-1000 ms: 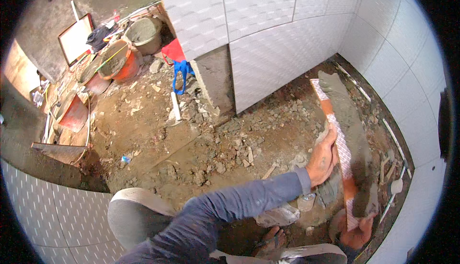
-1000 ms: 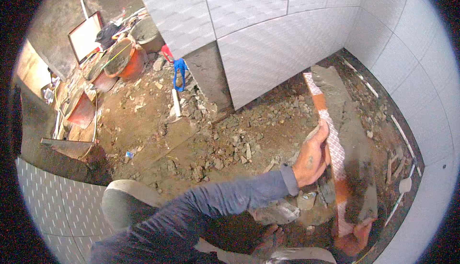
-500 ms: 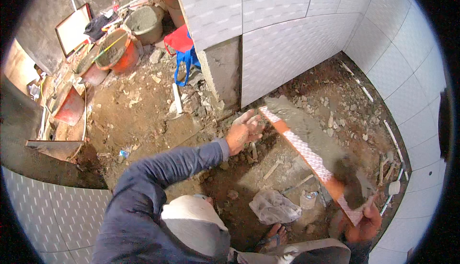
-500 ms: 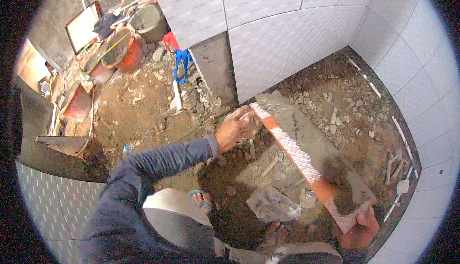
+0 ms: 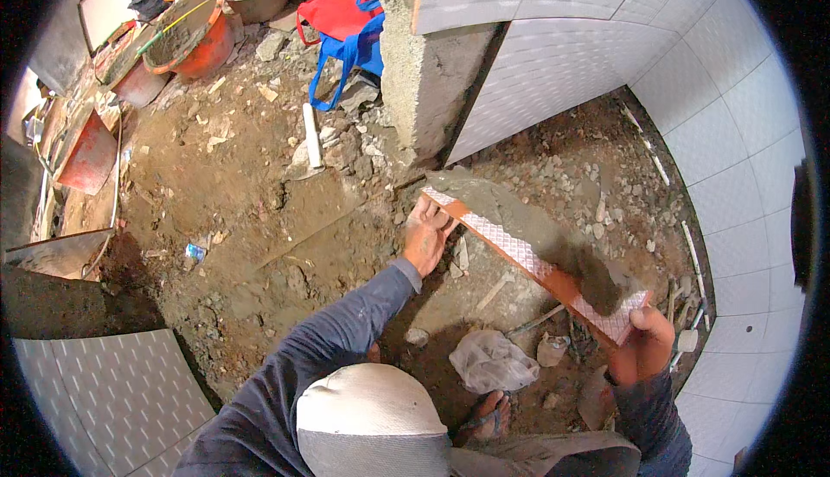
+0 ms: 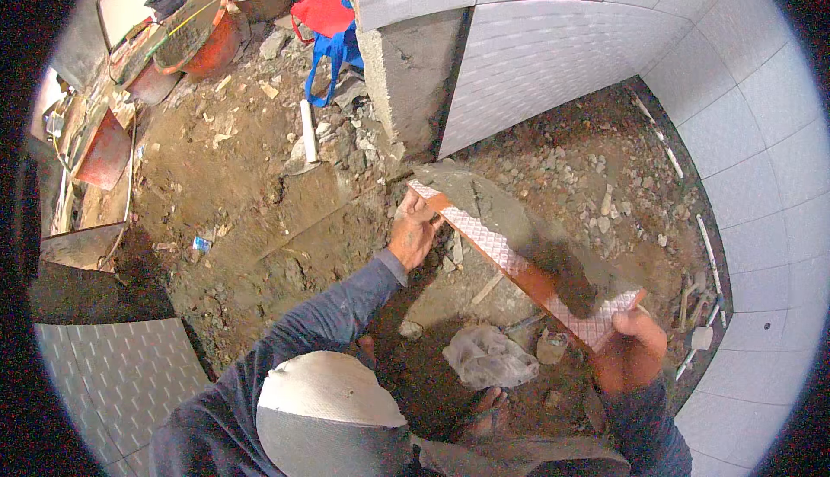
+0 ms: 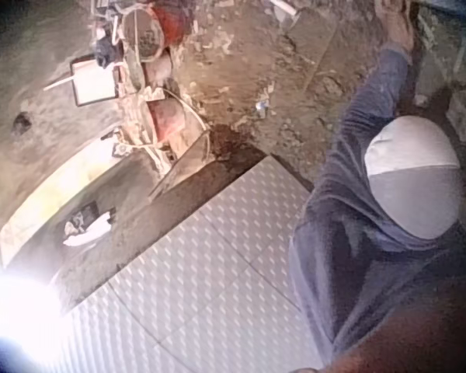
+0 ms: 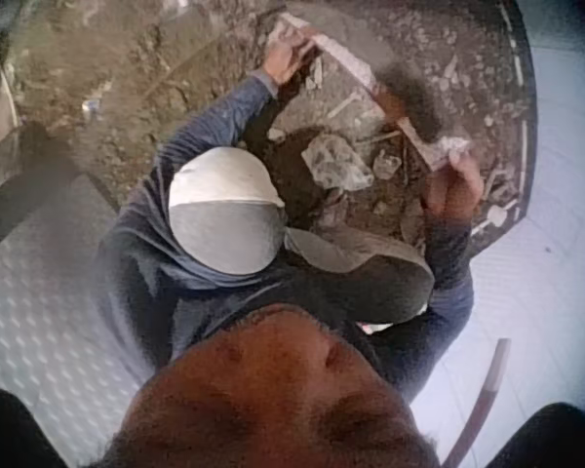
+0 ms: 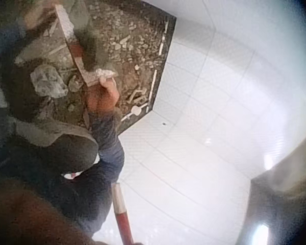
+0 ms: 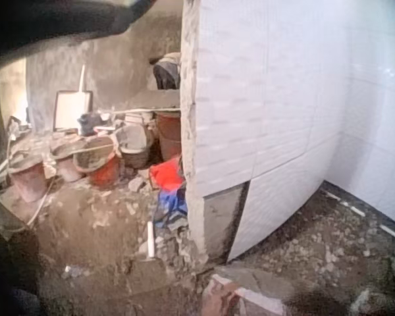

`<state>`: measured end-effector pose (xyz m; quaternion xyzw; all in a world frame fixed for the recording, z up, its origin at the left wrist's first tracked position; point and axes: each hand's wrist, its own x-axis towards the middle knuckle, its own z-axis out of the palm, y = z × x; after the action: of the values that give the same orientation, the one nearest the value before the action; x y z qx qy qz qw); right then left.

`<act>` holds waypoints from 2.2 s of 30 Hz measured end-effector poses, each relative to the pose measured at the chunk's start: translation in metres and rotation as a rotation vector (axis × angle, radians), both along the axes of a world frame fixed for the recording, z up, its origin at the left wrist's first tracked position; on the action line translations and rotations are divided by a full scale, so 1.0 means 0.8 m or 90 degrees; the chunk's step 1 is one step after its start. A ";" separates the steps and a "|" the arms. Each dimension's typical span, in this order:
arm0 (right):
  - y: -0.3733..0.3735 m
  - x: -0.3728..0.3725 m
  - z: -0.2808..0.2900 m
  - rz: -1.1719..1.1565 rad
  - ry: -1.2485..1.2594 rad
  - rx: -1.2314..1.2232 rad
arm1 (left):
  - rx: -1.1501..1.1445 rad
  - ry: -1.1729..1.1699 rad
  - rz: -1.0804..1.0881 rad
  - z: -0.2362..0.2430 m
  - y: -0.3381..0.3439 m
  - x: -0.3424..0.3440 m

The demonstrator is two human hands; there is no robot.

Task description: The person scoops cement from a bucket using a trowel and applies it to the back of a rectangular tile. They then position the tile against a partially tiled wall and use a wooden stick to tap and align it with the existing tiles.

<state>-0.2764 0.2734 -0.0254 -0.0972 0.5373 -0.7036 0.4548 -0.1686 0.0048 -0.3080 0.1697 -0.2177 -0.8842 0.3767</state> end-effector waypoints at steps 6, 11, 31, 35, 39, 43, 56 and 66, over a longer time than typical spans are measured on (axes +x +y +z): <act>-0.043 0.001 0.010 0.029 0.074 0.076 | -0.011 -0.026 0.092 -0.021 -0.021 -0.008; -0.101 0.007 0.028 0.088 0.106 0.080 | -0.050 -0.035 0.146 -0.043 -0.039 -0.007; -0.352 0.033 0.097 0.217 0.259 0.103 | 0.045 -0.029 0.136 -0.044 -0.059 -0.018; -0.350 0.018 0.079 0.221 0.287 0.141 | 0.058 -0.039 0.137 -0.038 -0.047 -0.022; -0.324 0.020 0.051 0.235 0.544 0.099 | 0.073 -0.035 0.154 -0.030 -0.050 -0.019; -0.330 0.015 -0.002 -0.009 0.968 -0.014 | 0.060 -0.021 0.162 -0.033 -0.049 -0.022; -0.349 0.015 -0.022 -0.051 0.916 -0.042 | 0.073 -0.020 0.135 -0.038 -0.043 -0.024; -0.358 0.013 -0.025 -0.010 0.977 -0.001 | 0.094 -0.018 0.123 -0.054 -0.049 -0.026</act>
<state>-0.2664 -0.0131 -0.0450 -0.5549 0.7026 -0.4425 -0.0509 -0.1891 -0.0345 -0.3512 0.2294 -0.1396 -0.8552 0.4433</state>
